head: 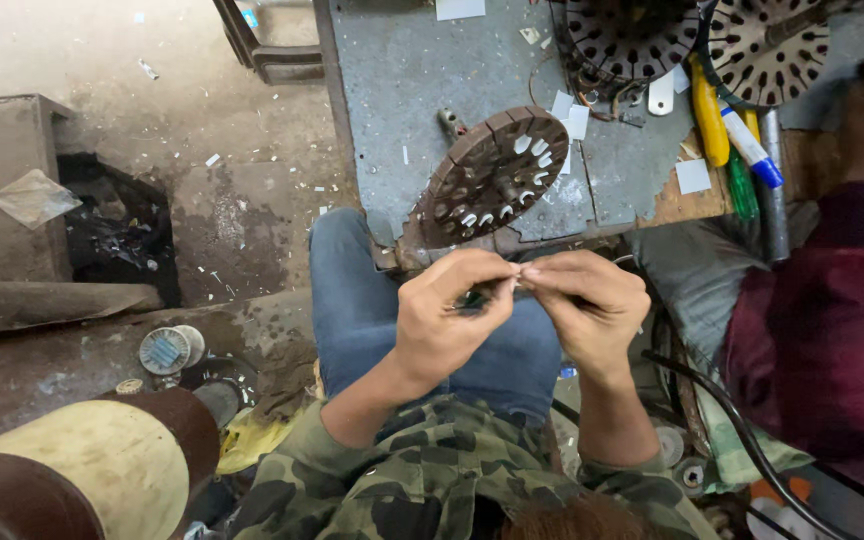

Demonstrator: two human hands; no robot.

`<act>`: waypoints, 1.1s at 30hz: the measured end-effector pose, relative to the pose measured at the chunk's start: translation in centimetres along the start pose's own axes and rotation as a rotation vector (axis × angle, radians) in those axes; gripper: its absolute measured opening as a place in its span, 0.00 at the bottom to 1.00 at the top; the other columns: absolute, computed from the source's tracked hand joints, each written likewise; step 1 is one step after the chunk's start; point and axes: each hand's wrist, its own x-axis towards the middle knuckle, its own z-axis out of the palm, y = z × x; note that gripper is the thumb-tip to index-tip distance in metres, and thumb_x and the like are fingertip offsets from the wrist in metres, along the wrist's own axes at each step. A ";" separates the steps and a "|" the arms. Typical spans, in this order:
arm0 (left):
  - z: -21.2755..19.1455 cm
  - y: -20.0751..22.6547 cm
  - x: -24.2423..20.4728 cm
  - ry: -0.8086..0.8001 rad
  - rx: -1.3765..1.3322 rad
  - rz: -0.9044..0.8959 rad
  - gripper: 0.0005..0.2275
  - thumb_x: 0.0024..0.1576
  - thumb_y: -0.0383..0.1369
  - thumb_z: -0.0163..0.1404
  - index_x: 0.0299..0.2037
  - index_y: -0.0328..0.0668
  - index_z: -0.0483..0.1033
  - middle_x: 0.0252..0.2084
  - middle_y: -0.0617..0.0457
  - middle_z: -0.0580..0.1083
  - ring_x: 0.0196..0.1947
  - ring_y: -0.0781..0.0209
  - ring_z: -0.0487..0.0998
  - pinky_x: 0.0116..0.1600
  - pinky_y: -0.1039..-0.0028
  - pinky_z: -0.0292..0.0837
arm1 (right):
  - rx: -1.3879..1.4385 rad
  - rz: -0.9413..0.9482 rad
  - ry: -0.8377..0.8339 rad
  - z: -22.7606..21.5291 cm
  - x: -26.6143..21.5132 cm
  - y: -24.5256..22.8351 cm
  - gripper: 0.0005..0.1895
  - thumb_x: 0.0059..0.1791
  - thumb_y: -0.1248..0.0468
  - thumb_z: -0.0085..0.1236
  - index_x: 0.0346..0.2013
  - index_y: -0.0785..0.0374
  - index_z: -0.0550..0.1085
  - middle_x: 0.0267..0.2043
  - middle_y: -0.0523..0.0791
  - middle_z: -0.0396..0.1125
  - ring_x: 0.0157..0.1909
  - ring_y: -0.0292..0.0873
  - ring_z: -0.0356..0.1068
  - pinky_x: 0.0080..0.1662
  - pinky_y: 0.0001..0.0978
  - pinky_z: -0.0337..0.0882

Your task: The person inserts small white rectangular pieces into the slots of a circular motor stator. They repeatedly pick up pieces from the table and place them into the slots, occasionally rotating the stator to access different positions.

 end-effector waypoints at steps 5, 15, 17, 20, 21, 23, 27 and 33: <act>0.0 -1.6 -1.6 -0.066 -0.021 -0.007 0.09 0.56 0.19 0.59 0.44 0.34 0.76 0.39 0.48 0.78 0.38 0.64 0.80 0.43 0.76 0.78 | 0.065 0.072 -0.046 0.5 0.2 0.3 0.09 0.45 0.79 0.65 0.38 0.68 0.80 0.40 0.52 0.76 0.41 0.43 0.78 0.45 0.29 0.78; -1.8 -1.0 -0.6 -0.200 -0.585 -0.530 0.06 0.62 0.21 0.55 0.48 0.33 0.76 0.35 0.52 0.78 0.29 0.71 0.77 0.32 0.81 0.73 | -0.272 -0.451 -0.234 -1.4 2.7 -2.3 0.15 0.43 0.73 0.72 0.43 0.68 0.80 0.42 0.50 0.75 0.42 0.45 0.79 0.44 0.32 0.80; -1.3 -0.1 0.2 0.016 -0.201 -0.148 0.09 0.60 0.23 0.60 0.48 0.36 0.77 0.40 0.52 0.77 0.33 0.72 0.76 0.34 0.84 0.71 | -0.229 -0.392 -0.167 -1.8 3.2 -1.9 0.15 0.44 0.74 0.71 0.44 0.68 0.79 0.42 0.51 0.75 0.43 0.44 0.79 0.44 0.32 0.80; -1.1 -0.4 2.7 0.308 0.002 0.089 0.17 0.64 0.32 0.61 0.59 0.38 0.70 0.54 0.53 0.72 0.48 0.71 0.70 0.54 0.81 0.68 | -0.213 -0.268 0.023 -1.8 2.8 -1.2 0.14 0.45 0.75 0.71 0.45 0.68 0.79 0.42 0.51 0.75 0.39 0.40 0.77 0.39 0.26 0.76; -1.1 -0.9 3.7 0.356 -0.039 0.079 0.21 0.65 0.35 0.60 0.64 0.39 0.66 0.58 0.53 0.71 0.55 0.70 0.69 0.62 0.80 0.66 | -0.215 -0.224 0.103 -1.7 2.6 -1.1 0.14 0.46 0.75 0.72 0.45 0.68 0.80 0.43 0.51 0.75 0.38 0.38 0.77 0.37 0.22 0.74; -1.0 -1.8 5.5 0.262 -0.301 -0.090 0.25 0.66 0.38 0.55 0.70 0.37 0.61 0.64 0.50 0.71 0.66 0.64 0.70 0.72 0.74 0.64 | -0.178 -0.142 0.198 -1.1 2.3 -0.7 0.12 0.46 0.76 0.71 0.43 0.69 0.80 0.41 0.50 0.75 0.33 0.34 0.71 0.34 0.18 0.68; 1.0 -3.0 6.1 0.257 -0.447 -0.200 0.19 0.68 0.35 0.52 0.64 0.31 0.70 0.61 0.48 0.73 0.61 0.62 0.73 0.68 0.72 0.67 | -0.098 -0.081 0.276 0.7 2.1 -0.3 0.09 0.50 0.77 0.70 0.43 0.69 0.79 0.41 0.49 0.74 0.38 0.33 0.72 0.40 0.19 0.71; 2.0 -3.3 4.9 0.397 -0.460 -0.205 0.16 0.68 0.36 0.51 0.59 0.30 0.75 0.55 0.50 0.76 0.55 0.63 0.74 0.64 0.72 0.69 | -0.009 -0.120 0.292 3.2 3.2 -0.7 0.11 0.50 0.78 0.68 0.45 0.69 0.78 0.44 0.48 0.72 0.45 0.37 0.71 0.50 0.25 0.71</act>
